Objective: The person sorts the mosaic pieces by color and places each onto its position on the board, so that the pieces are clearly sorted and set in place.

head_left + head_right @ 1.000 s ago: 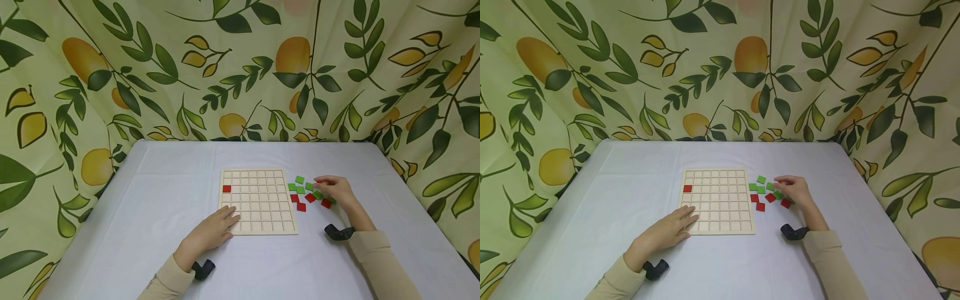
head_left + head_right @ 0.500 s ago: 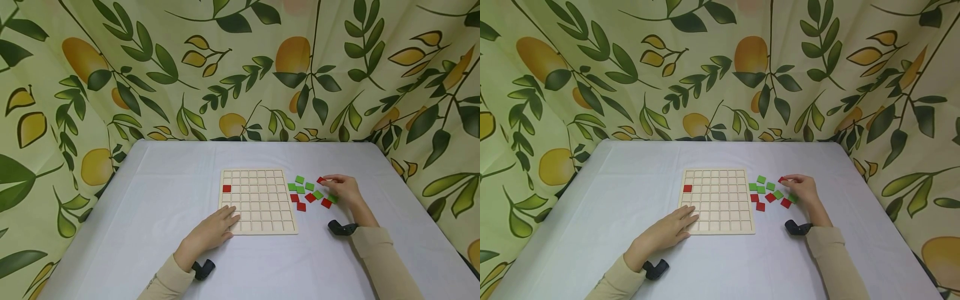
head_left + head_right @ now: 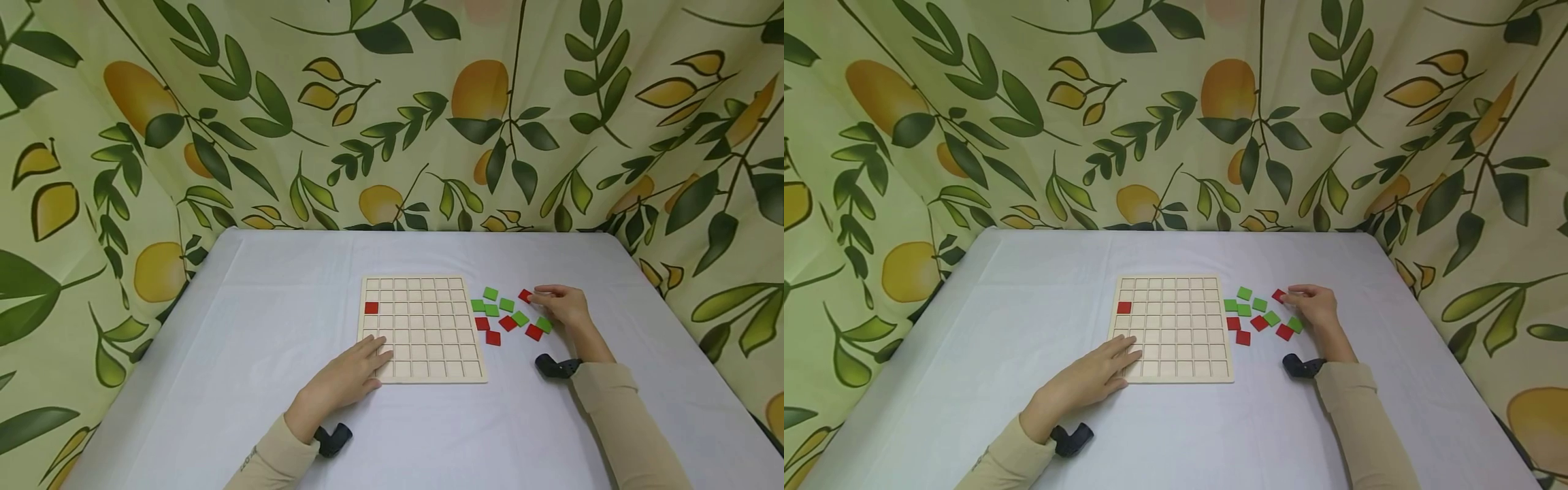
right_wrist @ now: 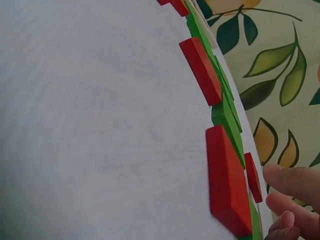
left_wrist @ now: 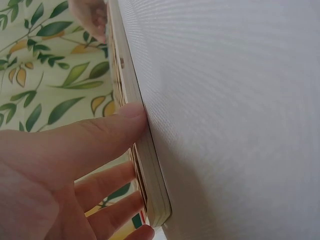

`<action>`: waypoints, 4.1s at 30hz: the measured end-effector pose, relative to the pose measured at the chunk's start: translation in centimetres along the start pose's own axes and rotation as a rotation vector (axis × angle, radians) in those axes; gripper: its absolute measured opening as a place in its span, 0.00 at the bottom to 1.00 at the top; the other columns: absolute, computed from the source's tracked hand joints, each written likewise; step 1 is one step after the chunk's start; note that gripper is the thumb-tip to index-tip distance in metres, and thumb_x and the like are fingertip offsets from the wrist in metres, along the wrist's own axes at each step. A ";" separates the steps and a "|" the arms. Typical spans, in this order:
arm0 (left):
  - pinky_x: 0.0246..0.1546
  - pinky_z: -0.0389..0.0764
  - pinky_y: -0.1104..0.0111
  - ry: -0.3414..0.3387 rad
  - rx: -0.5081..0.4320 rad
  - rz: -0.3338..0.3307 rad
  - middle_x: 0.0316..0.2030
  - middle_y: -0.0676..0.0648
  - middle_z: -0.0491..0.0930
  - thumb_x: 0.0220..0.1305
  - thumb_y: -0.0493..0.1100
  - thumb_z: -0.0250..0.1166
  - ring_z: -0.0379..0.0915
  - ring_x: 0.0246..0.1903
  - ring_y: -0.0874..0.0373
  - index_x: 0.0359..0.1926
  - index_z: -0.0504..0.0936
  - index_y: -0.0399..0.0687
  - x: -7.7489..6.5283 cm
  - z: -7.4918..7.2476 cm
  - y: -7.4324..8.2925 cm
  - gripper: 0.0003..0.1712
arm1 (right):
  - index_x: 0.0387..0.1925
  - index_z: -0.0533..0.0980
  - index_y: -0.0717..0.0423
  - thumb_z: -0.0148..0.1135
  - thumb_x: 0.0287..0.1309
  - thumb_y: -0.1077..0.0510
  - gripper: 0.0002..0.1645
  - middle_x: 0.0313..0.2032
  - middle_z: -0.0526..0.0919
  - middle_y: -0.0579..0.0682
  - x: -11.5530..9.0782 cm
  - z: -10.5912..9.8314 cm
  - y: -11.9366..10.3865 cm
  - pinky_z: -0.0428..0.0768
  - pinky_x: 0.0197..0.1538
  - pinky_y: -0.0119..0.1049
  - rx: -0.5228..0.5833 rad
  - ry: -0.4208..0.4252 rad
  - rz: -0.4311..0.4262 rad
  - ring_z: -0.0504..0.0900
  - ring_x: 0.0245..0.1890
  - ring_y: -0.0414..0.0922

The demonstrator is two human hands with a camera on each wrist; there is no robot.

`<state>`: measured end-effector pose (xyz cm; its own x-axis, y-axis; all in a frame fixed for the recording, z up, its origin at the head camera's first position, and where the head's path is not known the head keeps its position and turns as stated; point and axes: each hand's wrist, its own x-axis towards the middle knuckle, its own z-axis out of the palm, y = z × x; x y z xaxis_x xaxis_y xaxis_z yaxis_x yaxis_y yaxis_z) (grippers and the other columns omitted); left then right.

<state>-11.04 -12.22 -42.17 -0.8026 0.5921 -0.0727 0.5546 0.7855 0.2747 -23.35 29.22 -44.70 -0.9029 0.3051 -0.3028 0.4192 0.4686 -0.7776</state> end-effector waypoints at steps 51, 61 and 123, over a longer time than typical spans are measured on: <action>0.72 0.66 0.53 -0.027 -0.026 -0.031 0.70 0.40 0.64 0.65 0.42 0.62 0.58 0.71 0.41 0.66 0.71 0.44 0.1 0.0 0.0 0.28 | 0.61 0.72 0.61 0.63 0.59 0.46 0.33 0.53 0.72 0.58 -0.6 0.6 -0.8 0.68 0.35 0.27 -0.050 -0.043 -0.014 0.67 0.46 0.48; 0.72 0.66 0.53 -0.031 -0.033 -0.037 0.71 0.40 0.64 0.65 0.43 0.62 0.57 0.72 0.41 0.66 0.71 0.44 0.1 0.0 0.0 0.28 | 0.59 0.74 0.61 0.63 0.59 0.48 0.31 0.36 0.71 0.49 -1.6 0.9 -1.4 0.69 0.30 0.24 -0.104 -0.047 -0.080 0.68 0.39 0.45; 0.71 0.68 0.53 -0.016 -0.016 -0.041 0.70 0.41 0.65 0.65 0.43 0.62 0.59 0.71 0.42 0.65 0.72 0.46 0.1 0.1 0.0 0.28 | 0.51 0.79 0.63 0.71 0.52 0.53 0.26 0.22 0.65 0.43 -5.7 5.2 -6.0 0.60 0.20 0.29 -0.071 -0.195 -0.321 0.64 0.27 0.39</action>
<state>-11.08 -12.15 -42.30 -0.8210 0.5621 -0.0998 0.5173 0.8064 0.2864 -21.24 20.39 -41.13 -0.9877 -0.0265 -0.1540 0.1112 0.5731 -0.8119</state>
